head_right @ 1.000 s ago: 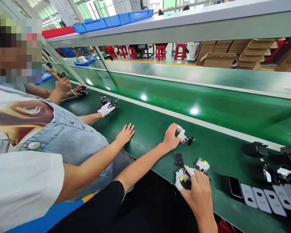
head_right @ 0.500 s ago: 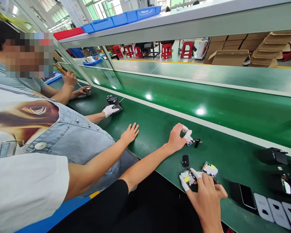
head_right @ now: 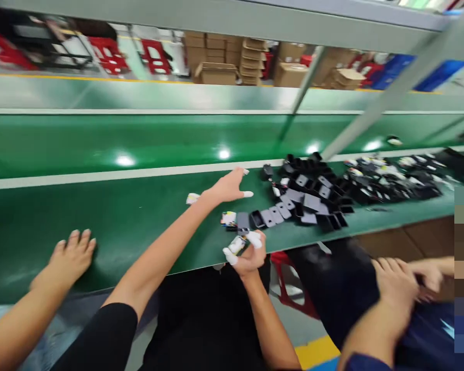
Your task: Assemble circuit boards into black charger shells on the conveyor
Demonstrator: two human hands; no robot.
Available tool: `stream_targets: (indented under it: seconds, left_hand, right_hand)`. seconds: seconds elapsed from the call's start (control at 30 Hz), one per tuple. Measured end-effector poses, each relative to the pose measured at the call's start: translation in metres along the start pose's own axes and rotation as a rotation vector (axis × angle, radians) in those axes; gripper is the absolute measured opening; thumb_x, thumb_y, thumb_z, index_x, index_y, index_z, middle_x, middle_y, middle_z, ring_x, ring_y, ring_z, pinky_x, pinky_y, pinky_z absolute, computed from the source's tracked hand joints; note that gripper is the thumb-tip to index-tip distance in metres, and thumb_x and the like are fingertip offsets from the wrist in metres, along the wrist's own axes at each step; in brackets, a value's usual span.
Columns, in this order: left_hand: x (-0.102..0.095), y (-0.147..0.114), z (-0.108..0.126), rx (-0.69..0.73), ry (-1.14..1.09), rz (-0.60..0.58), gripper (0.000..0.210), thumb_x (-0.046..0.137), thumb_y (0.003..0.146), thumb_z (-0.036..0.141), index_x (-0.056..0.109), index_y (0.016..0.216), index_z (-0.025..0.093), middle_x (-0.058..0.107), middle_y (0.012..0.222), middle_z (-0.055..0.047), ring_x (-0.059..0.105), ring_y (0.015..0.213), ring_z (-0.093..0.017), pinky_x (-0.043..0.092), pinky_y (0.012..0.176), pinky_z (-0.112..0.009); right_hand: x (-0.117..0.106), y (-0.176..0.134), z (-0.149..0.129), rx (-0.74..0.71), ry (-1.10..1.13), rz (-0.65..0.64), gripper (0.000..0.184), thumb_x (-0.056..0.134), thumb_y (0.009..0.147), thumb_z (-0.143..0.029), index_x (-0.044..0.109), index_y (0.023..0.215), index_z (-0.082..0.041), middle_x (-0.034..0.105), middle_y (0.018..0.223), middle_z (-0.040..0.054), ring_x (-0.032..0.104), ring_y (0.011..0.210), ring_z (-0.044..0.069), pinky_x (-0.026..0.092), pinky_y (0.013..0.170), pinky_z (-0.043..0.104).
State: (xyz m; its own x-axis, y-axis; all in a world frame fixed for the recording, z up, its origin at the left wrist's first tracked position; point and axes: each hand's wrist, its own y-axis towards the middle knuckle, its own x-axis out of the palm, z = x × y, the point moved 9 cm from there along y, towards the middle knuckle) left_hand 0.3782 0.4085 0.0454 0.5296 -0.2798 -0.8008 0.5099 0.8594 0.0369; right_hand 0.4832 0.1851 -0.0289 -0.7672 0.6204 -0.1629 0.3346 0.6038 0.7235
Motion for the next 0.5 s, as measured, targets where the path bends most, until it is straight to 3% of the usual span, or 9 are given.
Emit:
stream_targets:
  seconds: [0.1,0.17,0.3,0.37,0.43,0.5]
  left_hand:
    - [0.023,0.037,0.003,-0.024,-0.001,-0.023,0.075,0.089,0.086,0.032,0.051,0.149,0.014,0.055,0.158,-0.025,0.066,0.137,-0.042,0.058,0.108,-0.051]
    - [0.030,0.055,0.003,-0.047,-0.002,-0.006,0.071,0.083,0.088,0.020,0.050,0.150,0.015,0.052,0.159,-0.026,0.071,0.128,-0.039,0.059,0.102,-0.049]
    - [0.021,0.075,0.009,-0.071,-0.010,0.090,0.060,0.072,0.089,0.007,0.051,0.145,0.014,0.052,0.155,-0.024,0.070,0.121,-0.032,0.057,0.097,-0.044]
    - [0.014,0.069,0.016,-0.043,-0.020,0.109,0.047,0.066,0.090,0.005,0.057,0.134,0.017,0.061,0.143,-0.018,0.069,0.117,-0.029,0.056,0.098,-0.042]
    - [0.015,0.045,0.025,0.006,-0.026,0.065,0.035,0.063,0.089,0.004,0.063,0.119,0.022,0.070,0.123,-0.010,0.070,0.107,-0.026,0.056,0.095,-0.039]
    - [0.023,0.005,0.034,0.062,-0.026,-0.012,0.029,0.065,0.088,0.006,0.066,0.110,0.025,0.072,0.111,-0.004,0.072,0.100,-0.024,0.057,0.092,-0.039]
  right_hand:
    - [0.006,0.001,0.002,0.051,0.019,-0.009,0.070,0.089,0.076,-0.065,0.058,0.125,-0.027,0.056,0.104,0.0052,0.059,0.092,0.027,0.055,0.083,0.052]
    - [0.006,0.001,0.002,0.076,0.048,0.000,0.068,0.089,0.076,-0.064,0.058,0.124,-0.027,0.056,0.103,0.0049,0.058,0.093,0.027,0.054,0.085,0.053]
    - [0.005,-0.004,0.008,0.136,0.094,0.077,0.071,0.091,0.070,-0.068,0.058,0.119,-0.028,0.056,0.104,0.0059,0.058,0.094,0.029,0.056,0.084,0.056]
    - [0.003,-0.011,0.018,0.238,0.144,0.115,0.078,0.091,0.065,-0.075,0.057,0.118,-0.030,0.055,0.107,0.0066,0.059,0.098,0.031,0.058,0.085,0.059]
    - [-0.003,-0.022,0.027,0.359,0.196,0.134,0.080,0.090,0.064,-0.078,0.055,0.119,-0.031,0.054,0.110,0.0070,0.061,0.100,0.033,0.059,0.085,0.061]
    - [-0.002,-0.034,0.032,0.487,0.272,-0.001,0.078,0.089,0.068,-0.075,0.052,0.122,-0.033,0.054,0.115,0.0079,0.063,0.102,0.033,0.060,0.087,0.062]
